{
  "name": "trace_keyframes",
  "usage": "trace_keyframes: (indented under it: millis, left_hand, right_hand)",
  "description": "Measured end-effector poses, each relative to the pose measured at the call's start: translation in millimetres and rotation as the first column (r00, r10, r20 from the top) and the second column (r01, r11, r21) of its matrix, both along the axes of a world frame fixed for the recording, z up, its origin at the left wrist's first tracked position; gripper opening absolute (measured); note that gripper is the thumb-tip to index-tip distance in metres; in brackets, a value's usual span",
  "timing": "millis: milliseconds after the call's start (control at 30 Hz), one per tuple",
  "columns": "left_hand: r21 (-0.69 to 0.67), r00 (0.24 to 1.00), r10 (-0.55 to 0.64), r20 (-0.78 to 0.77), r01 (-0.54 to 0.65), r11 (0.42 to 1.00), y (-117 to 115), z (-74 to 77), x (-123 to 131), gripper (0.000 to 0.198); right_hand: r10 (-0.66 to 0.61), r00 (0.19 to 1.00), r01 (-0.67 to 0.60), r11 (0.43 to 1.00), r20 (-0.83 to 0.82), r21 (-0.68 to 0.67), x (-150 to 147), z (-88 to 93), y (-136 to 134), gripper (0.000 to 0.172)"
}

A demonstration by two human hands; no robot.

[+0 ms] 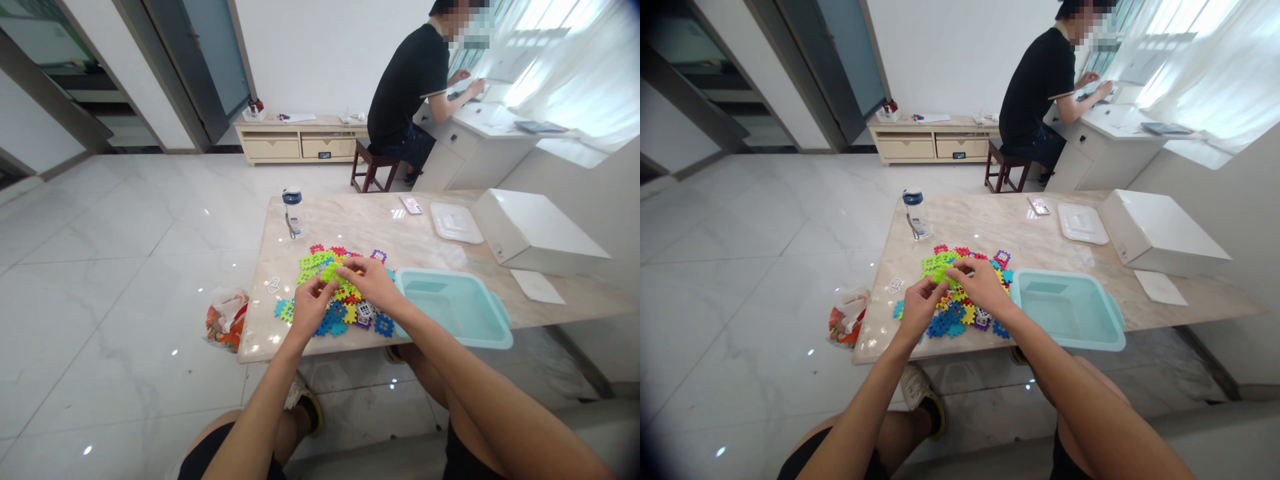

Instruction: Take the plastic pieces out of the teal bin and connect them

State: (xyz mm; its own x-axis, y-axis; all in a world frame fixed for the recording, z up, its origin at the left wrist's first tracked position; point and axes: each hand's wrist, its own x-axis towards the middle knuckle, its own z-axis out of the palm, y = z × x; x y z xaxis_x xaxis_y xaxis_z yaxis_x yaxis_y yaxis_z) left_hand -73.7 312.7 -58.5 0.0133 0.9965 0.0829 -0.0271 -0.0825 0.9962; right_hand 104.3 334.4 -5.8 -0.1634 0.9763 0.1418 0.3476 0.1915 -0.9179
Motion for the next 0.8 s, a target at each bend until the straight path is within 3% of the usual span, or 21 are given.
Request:
trace_keyframes:
  millis: [800]
  left_hand:
    - [0.041, 0.999, 0.004, 0.043, -0.006, 0.999, 0.2, -4.3, 1.8, 0.041]
  right_hand:
    - [0.027, 0.999, -0.027, 1.0, -0.021, 0.004, -2.5, 0.4, 0.2, 0.02]
